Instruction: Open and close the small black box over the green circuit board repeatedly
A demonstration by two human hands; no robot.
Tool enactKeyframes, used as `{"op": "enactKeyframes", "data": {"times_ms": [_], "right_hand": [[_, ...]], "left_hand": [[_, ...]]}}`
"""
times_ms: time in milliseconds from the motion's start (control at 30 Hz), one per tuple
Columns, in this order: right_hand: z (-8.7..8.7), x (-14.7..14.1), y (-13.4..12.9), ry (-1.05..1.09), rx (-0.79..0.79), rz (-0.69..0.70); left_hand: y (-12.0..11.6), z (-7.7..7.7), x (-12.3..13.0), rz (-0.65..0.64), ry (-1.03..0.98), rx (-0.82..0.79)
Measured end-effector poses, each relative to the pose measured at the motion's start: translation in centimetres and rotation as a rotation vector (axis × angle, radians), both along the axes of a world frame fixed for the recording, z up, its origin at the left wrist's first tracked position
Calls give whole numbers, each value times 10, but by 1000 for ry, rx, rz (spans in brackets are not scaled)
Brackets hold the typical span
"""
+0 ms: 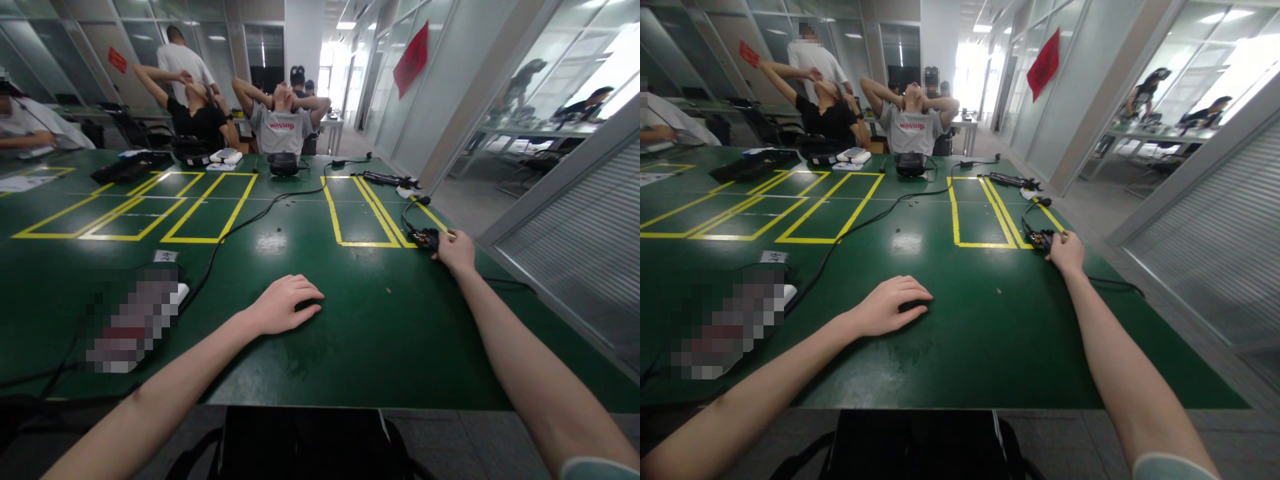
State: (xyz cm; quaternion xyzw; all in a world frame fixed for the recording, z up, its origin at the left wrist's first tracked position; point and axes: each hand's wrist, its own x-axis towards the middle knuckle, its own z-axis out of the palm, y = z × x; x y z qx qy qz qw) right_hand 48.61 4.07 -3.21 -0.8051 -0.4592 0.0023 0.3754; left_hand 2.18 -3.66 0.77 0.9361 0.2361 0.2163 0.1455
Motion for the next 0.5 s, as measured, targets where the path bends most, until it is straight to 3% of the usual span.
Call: {"op": "enactKeyframes", "data": {"times_ms": [100,267,500], "right_hand": [[1,-5,0,22,-15,-46],[0,-11,1,-106,39,-8],[6,-17,2,-72,33,-51]], "left_hand": [[0,-1,0,-4,-6,3],[2,-5,0,-4,6,7],[3,-5,-1,-4,2,1]]}}
